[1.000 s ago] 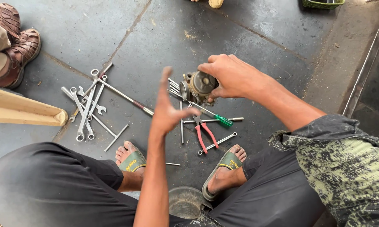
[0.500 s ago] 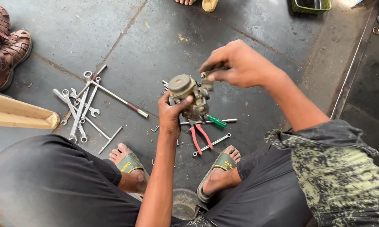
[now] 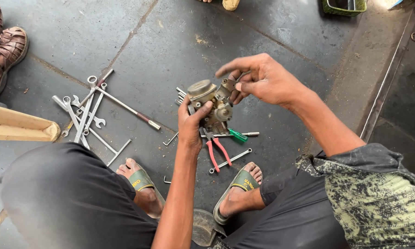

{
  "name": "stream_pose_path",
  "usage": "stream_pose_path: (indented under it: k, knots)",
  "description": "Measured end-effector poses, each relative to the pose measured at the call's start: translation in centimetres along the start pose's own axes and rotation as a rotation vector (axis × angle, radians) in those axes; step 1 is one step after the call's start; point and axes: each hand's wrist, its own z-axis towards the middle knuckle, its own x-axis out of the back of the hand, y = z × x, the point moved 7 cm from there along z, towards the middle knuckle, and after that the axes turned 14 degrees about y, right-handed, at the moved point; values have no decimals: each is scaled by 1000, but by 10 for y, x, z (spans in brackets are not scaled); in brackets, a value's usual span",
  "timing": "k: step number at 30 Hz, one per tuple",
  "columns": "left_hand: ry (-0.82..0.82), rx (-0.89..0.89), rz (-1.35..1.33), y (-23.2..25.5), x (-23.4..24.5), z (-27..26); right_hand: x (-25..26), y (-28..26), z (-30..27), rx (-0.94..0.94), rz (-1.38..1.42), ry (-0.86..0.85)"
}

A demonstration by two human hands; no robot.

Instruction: Dismantling and cleaning a motorcycle carburetor using a screwdriver and various tools.

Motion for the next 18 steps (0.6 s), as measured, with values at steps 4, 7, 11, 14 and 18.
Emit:
stream_pose_path:
  k: [4,7,11,14,18]
  knots:
    - [-7,22,-38,-4,-10,-3,6,14,3,-77,-14,75]
    - [-15,-11,-19,-10,-12,-1,14,25,5,-70,-48,125]
    - [17,19,24,-14,-17,-3,17,37,5,-53,-59,154]
    - [-12,-14,47,-15,-20,-3,19,39,4,-83,-21,170]
    - [11,-6,89,-19,-17,-3,19,43,7,-116,74,184]
